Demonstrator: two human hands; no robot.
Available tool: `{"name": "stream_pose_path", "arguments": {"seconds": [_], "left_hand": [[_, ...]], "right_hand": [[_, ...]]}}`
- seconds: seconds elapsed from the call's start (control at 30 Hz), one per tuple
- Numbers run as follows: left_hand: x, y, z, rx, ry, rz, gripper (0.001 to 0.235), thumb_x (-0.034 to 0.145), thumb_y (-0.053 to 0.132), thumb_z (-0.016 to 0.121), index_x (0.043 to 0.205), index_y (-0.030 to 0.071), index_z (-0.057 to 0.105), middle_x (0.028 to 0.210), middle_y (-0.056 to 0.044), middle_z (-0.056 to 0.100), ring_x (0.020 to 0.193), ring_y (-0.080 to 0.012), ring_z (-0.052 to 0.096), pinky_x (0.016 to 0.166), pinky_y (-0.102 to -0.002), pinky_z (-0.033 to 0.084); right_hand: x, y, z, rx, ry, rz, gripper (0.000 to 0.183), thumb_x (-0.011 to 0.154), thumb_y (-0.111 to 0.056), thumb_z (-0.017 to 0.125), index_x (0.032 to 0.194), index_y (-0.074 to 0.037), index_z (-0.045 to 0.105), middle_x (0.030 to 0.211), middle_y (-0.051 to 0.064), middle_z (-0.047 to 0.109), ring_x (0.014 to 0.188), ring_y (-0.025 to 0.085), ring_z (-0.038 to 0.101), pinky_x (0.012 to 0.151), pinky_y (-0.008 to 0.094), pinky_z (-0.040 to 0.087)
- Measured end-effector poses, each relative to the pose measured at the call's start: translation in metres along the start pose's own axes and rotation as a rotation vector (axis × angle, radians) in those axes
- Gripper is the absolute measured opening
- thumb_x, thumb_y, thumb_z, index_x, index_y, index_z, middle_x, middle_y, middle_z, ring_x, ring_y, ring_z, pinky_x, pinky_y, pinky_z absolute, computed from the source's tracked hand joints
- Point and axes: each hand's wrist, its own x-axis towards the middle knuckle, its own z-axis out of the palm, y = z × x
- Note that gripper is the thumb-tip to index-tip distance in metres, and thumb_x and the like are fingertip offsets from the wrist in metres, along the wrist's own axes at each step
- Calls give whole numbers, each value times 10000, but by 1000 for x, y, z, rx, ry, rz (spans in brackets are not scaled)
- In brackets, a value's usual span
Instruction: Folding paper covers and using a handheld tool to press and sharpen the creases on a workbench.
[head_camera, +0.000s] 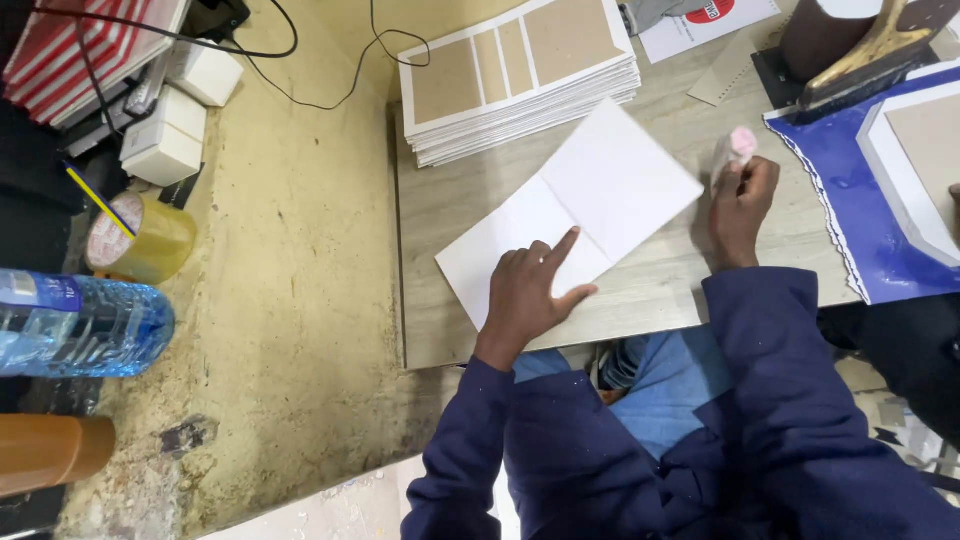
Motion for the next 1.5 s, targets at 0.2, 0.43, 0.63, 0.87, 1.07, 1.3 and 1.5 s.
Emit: {"name": "stream_pose_path", "arguments": {"seconds": [0.2, 0.43, 0.63, 0.87, 1.07, 1.3, 1.5], "left_hand": [[-21, -124, 126, 132, 218, -353, 779, 1116, 642, 444, 1638, 65, 465, 1687, -242, 438, 1561, -431, 425, 1262, -635, 312], [-4, -154, 126, 67, 189, -290, 788, 1092, 691, 457, 1617, 107, 516, 1680, -201, 480, 1573, -390, 437, 1294, -611, 286], [11, -147, 134, -17, 29, -464, 892, 1072, 807, 246, 1672, 169, 413, 1777, -144, 325, 1660, -334, 275, 1330, -641, 143], [12, -130, 109, -73, 33, -491, 906, 1056, 796, 319, 1660, 129, 430, 1772, -159, 338, 1668, -332, 258, 1341, -615, 93], [12, -129, 102, -212, 42, -515, 883, 1070, 785, 225, 1651, 160, 451, 1779, -129, 340, 1679, -311, 237, 1361, -596, 52], [20, -142, 126, -614, 288, -619, 592, 1196, 510, 254, 1640, 187, 476, 1714, -114, 464, 1630, -313, 345, 1380, -557, 7], [16, -53, 61, -1259, 696, -538, 492, 1185, 398, 372, 1423, 113, 694, 1405, -163, 698, 1366, -301, 608, 1249, -524, 374]], "right_hand": [[-10, 6, 25, -302, -236, -512, 193, 1130, -207, 751, 1053, -31, 730, 1150, 167, 708, 1247, 390, 621, 1068, 534, 444], [-75, -67, 29, -493, -735, -503, 345, 1049, -384, 637, 1167, -128, 837, 1248, 114, 777, 1246, 333, 655, 1075, 484, 463], [-83, -91, 34, -765, -912, -408, 240, 1029, -312, 664, 1173, -239, 841, 1151, 45, 735, 1091, 266, 684, 1010, 435, 493], [-43, -74, 114, -824, -956, -431, 198, 992, -189, 701, 1116, -233, 849, 1106, 64, 711, 1001, 280, 717, 923, 432, 547], [8, -62, 194, -728, -839, -403, 166, 1041, -162, 717, 1132, -187, 853, 1054, 117, 702, 916, 330, 728, 840, 457, 576], [-72, -55, 215, 46, -733, 3, 196, 1156, -282, 607, 1130, -117, 710, 941, 164, 639, 885, 331, 682, 792, 491, 517], [-176, -126, 192, 532, -621, 232, 314, 1198, -219, 395, 955, -113, 562, 638, 40, 574, 580, 143, 617, 611, 291, 519]]}}
